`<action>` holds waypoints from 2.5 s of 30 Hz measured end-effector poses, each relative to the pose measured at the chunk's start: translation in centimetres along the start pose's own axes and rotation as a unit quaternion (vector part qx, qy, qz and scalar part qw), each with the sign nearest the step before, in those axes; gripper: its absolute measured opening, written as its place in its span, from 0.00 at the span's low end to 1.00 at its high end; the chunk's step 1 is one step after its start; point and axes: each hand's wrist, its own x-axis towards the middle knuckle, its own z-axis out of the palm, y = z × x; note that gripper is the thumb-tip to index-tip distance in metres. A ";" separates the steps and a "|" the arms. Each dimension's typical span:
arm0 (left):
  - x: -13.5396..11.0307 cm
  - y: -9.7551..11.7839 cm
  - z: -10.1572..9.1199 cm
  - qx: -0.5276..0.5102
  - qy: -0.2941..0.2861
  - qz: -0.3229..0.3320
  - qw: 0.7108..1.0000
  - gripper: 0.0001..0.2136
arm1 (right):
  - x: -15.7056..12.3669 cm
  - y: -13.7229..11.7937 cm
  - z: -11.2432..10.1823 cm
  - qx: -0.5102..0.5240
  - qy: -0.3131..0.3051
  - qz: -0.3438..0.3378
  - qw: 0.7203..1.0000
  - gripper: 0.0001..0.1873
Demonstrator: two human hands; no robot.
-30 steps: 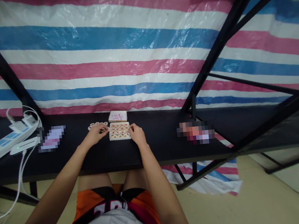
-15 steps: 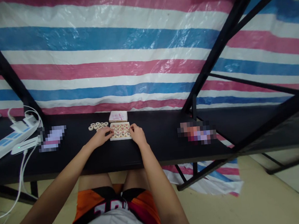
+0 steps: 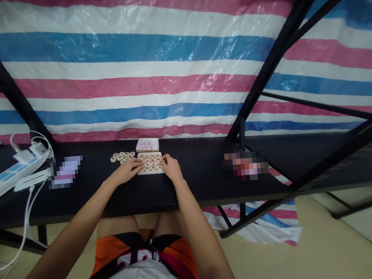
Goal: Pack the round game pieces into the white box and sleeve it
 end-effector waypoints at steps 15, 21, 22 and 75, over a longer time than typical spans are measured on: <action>-0.2 0.6 -0.7 0.033 -0.002 0.001 0.999 0.17 | -0.1 -0.1 0.0 -0.010 0.004 -0.003 1.000 0.09; -0.2 0.3 -0.5 0.044 -0.006 0.006 0.999 0.18 | -0.2 -0.3 -0.2 -0.009 0.002 -0.002 1.000 0.09; -0.2 0.3 -0.5 0.049 -0.009 0.008 0.999 0.19 | -0.2 -0.4 -0.2 -0.009 -0.001 0.002 1.000 0.09; 0.0 -0.3 0.2 -0.009 0.148 0.070 0.987 0.07 | -2.1 -4.7 0.4 -0.056 0.023 -0.410 0.910 0.15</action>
